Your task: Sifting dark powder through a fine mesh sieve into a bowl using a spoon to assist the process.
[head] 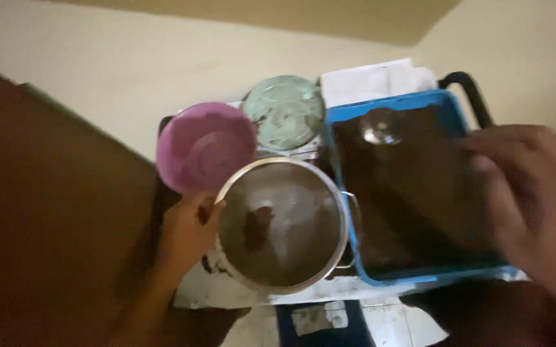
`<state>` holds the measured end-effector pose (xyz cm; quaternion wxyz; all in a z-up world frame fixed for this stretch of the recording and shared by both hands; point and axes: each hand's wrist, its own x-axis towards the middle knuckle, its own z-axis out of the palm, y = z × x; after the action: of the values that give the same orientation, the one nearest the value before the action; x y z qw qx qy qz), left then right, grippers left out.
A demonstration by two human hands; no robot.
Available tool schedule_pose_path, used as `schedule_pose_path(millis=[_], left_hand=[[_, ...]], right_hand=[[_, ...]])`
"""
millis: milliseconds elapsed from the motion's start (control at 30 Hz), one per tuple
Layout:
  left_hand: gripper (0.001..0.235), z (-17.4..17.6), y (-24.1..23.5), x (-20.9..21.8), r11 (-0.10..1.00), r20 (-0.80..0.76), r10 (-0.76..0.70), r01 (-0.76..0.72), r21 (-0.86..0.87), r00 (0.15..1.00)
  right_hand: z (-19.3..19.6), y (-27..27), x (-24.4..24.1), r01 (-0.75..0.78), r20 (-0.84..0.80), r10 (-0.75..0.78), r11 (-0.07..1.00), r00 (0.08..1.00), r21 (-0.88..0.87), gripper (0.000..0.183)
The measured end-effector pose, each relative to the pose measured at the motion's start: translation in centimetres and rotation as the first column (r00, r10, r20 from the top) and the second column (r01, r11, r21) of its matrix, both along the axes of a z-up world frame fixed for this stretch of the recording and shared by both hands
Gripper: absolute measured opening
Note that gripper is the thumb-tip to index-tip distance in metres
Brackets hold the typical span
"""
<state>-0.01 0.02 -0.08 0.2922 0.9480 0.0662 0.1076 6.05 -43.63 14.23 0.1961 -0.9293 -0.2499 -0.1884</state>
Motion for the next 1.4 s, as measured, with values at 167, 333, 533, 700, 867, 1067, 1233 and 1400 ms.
schedule_pose_path(millis=[167,333,533,700,867,1067,1233,1400], left_hand=[[0.016,1.7,-0.8,-0.2,1.000,-0.034,-0.008,0.007,-0.018,0.999],[0.016,0.5,-0.5,-0.1,0.997,-0.058,0.059,-0.062,-0.037,0.997],[0.016,0.3,-0.2,0.0,0.995,-0.114,0.099,-0.098,0.017,0.989],[0.014,-0.3,0.1,-0.1,0.998,-0.043,0.058,-0.056,0.037,0.997],[0.021,1.2,-0.5,-0.1,0.989,-0.197,0.144,-0.132,0.072,0.970],[0.016,0.8,-0.4,-0.1,0.992,-0.149,0.119,-0.114,0.046,0.982],[0.014,0.6,-0.2,-0.2,0.999,-0.048,0.036,-0.035,0.018,0.998],[0.020,0.8,-0.2,-0.2,0.996,-0.120,0.080,-0.075,0.050,0.990]], right_hand=[[0.5,0.3,0.1,0.032,-0.065,-0.030,0.999,0.997,0.027,0.031],[-3.7,-3.3,4.0,0.169,0.120,-0.157,0.981,0.980,-0.099,0.029],[-7.0,-5.9,8.7,0.360,0.049,-0.363,0.883,0.931,-0.301,0.034],[-6.5,-5.2,8.6,0.339,-0.048,-0.352,0.925,0.935,-0.173,0.038],[-8.1,-5.8,9.1,0.312,-0.041,-0.322,0.936,0.946,-0.162,0.050],[-8.0,-5.4,8.8,0.331,-0.107,-0.347,0.933,0.932,-0.142,0.044],[-7.5,-4.5,8.8,0.329,-0.121,-0.363,0.916,0.924,-0.230,0.043],[-7.3,-4.5,8.6,0.304,-0.144,-0.335,0.931,0.931,-0.204,0.043]])
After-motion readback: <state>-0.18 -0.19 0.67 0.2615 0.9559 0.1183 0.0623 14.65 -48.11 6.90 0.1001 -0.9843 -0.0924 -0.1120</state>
